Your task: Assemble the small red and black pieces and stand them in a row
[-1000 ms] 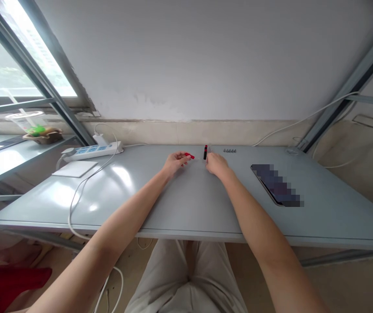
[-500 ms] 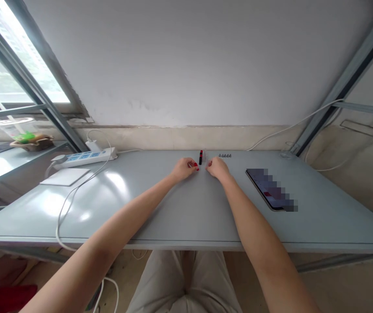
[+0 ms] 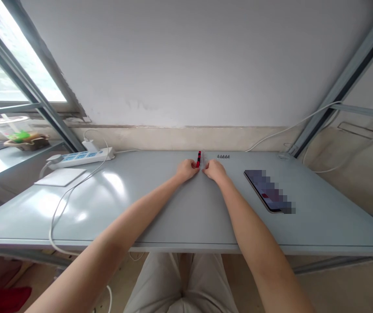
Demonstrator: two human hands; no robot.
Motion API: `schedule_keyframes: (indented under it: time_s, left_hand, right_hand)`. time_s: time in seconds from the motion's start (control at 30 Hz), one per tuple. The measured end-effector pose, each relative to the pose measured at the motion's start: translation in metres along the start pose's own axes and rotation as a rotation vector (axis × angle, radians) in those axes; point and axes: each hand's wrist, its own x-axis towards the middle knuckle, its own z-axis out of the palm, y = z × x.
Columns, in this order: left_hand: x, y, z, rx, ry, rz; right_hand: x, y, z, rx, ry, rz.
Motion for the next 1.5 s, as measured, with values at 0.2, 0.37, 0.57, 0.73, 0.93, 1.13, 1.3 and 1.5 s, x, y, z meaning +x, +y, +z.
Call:
schedule_keyframes:
  time_s: [0.2, 0.37, 0.57, 0.73, 0.93, 1.13, 1.3, 1.5]
  left_hand:
    - [-0.008, 0.001, -0.004, 0.130, 0.020, 0.057]
    - [-0.018, 0.003, -0.012, 0.148, 0.030, 0.191]
    - [-0.018, -0.002, -0.022, 0.128, 0.077, 0.140]
    - [-0.020, -0.015, -0.025, 0.036, 0.099, 0.030]
    - [-0.029, -0.024, -0.032, -0.006, 0.164, -0.035]
    - [-0.031, -0.020, -0.041, -0.093, 0.200, -0.100]
    - [-0.033, -0.017, -0.043, -0.171, 0.147, -0.160]
    - [-0.037, -0.011, -0.047, -0.192, 0.109, -0.198]
  right_hand:
    - [0.000, -0.001, -0.003, -0.038, -0.036, -0.010]
    - [0.000, -0.002, -0.003, -0.049, -0.026, 0.002]
    - [-0.004, -0.003, -0.003, -0.013, -0.004, 0.032]
    - [-0.006, -0.005, -0.005, -0.002, 0.004, 0.044]
    - [-0.008, -0.008, -0.009, -0.046, 0.014, 0.037]
    - [-0.013, -0.017, -0.015, -0.182, -0.004, 0.028]
    - [-0.017, -0.021, -0.016, -0.243, -0.035, 0.034]
    - [-0.020, -0.024, -0.018, -0.253, -0.040, 0.036]
